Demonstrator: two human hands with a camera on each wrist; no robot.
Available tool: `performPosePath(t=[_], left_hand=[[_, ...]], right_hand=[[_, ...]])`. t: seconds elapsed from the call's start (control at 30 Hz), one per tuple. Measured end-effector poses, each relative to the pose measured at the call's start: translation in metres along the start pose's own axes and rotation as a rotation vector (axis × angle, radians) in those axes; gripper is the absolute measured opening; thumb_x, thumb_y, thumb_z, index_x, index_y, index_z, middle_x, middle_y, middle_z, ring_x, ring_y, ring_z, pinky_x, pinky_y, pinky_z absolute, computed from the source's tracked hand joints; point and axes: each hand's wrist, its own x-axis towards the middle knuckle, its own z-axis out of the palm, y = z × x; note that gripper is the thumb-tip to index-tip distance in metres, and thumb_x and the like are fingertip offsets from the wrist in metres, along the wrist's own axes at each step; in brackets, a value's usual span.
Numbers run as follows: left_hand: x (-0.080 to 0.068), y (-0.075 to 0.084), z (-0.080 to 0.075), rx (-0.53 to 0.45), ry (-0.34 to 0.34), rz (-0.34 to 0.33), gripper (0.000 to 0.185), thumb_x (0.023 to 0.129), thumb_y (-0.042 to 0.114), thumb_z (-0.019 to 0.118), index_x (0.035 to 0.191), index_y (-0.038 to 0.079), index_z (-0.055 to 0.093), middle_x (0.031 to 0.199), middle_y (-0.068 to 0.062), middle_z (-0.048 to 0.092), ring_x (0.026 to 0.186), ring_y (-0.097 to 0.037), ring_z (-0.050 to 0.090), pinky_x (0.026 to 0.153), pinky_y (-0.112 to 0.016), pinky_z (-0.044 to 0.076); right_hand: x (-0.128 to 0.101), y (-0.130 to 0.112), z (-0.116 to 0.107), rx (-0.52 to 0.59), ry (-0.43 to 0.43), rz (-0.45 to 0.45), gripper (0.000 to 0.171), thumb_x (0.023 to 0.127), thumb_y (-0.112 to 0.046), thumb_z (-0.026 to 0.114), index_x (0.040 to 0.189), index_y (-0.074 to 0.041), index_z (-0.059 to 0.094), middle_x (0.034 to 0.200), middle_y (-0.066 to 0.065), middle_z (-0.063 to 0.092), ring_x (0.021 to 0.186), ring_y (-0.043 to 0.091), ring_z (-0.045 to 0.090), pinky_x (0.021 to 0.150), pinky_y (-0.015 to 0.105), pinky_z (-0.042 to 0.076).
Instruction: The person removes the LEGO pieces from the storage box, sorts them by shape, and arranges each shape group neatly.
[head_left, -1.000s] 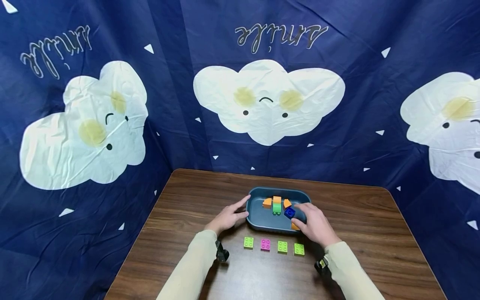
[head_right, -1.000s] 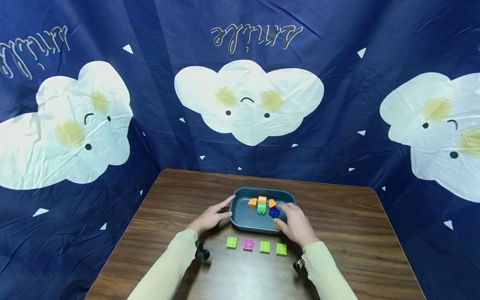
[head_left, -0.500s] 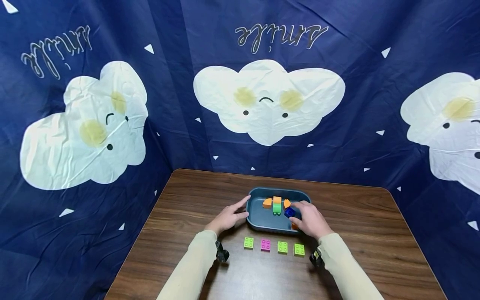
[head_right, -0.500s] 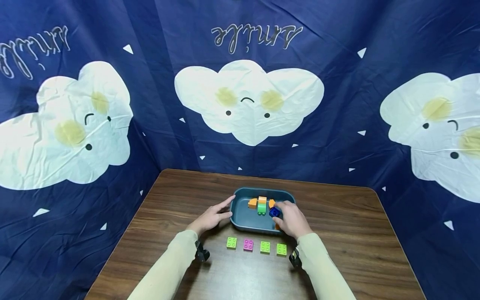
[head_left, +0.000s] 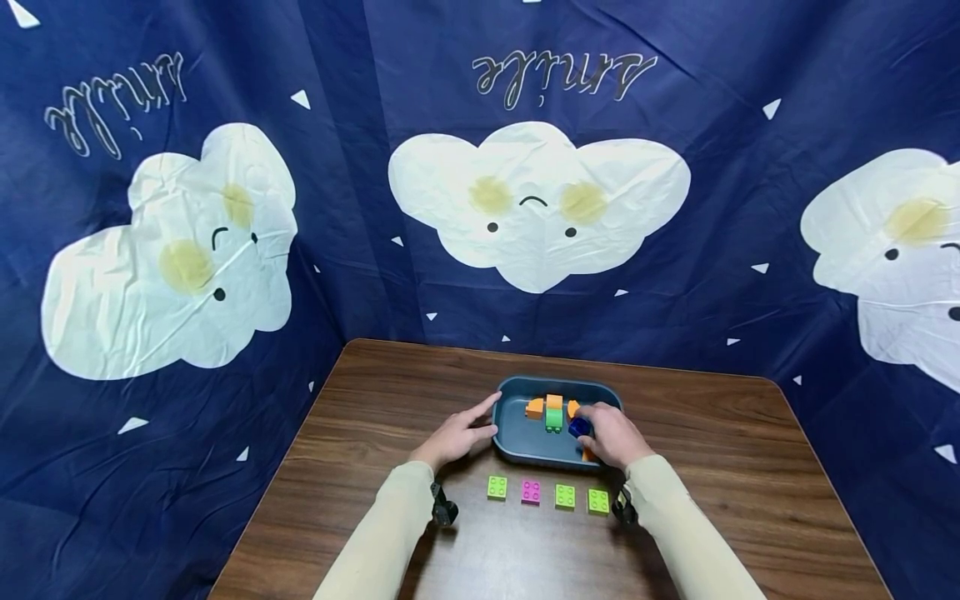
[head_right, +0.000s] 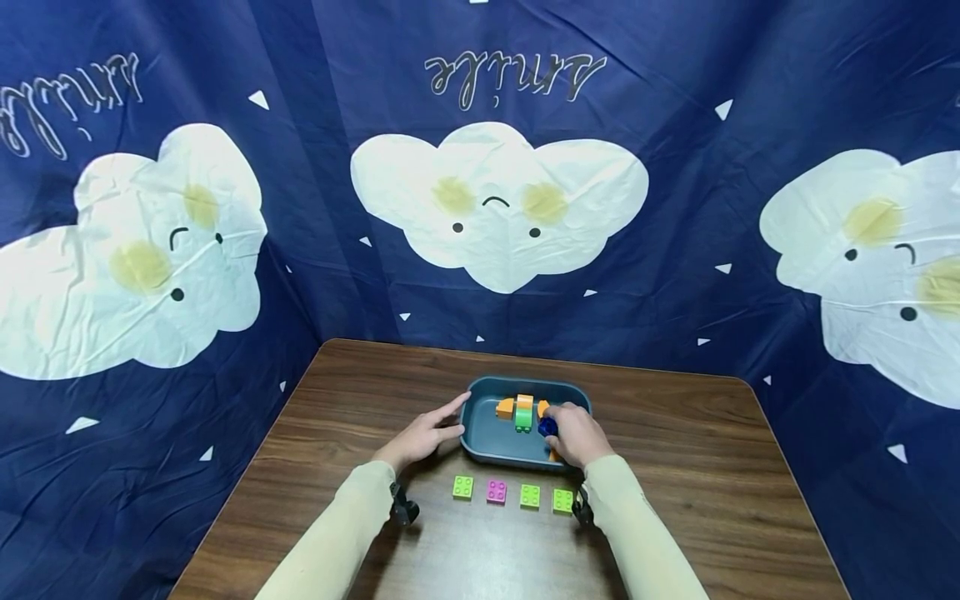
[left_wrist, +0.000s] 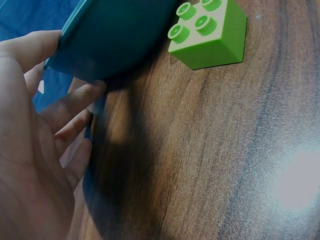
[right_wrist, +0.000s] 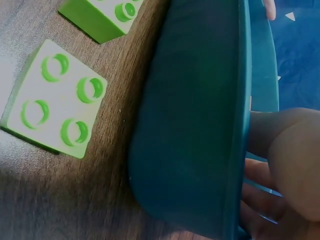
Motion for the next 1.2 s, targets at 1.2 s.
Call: performPosePath(t=[1.2], left_hand=[[0.000, -0.001, 0.000, 0.012, 0.001, -0.007, 0.066, 0.107, 0.036, 0.061, 0.164, 0.047, 0.030, 0.158, -0.004, 0.053, 0.143, -0.026, 0.053, 0.120, -0.058, 0.036]], right_hand=[[0.019, 0.000, 0.013, -0.084, -0.111, 0.001, 0.031, 0.089, -0.002, 0.083, 0.118, -0.005, 0.072, 0.110, 0.014, 0.074, 0.105, 0.033, 0.070, 0.090, 0.051, 0.060]])
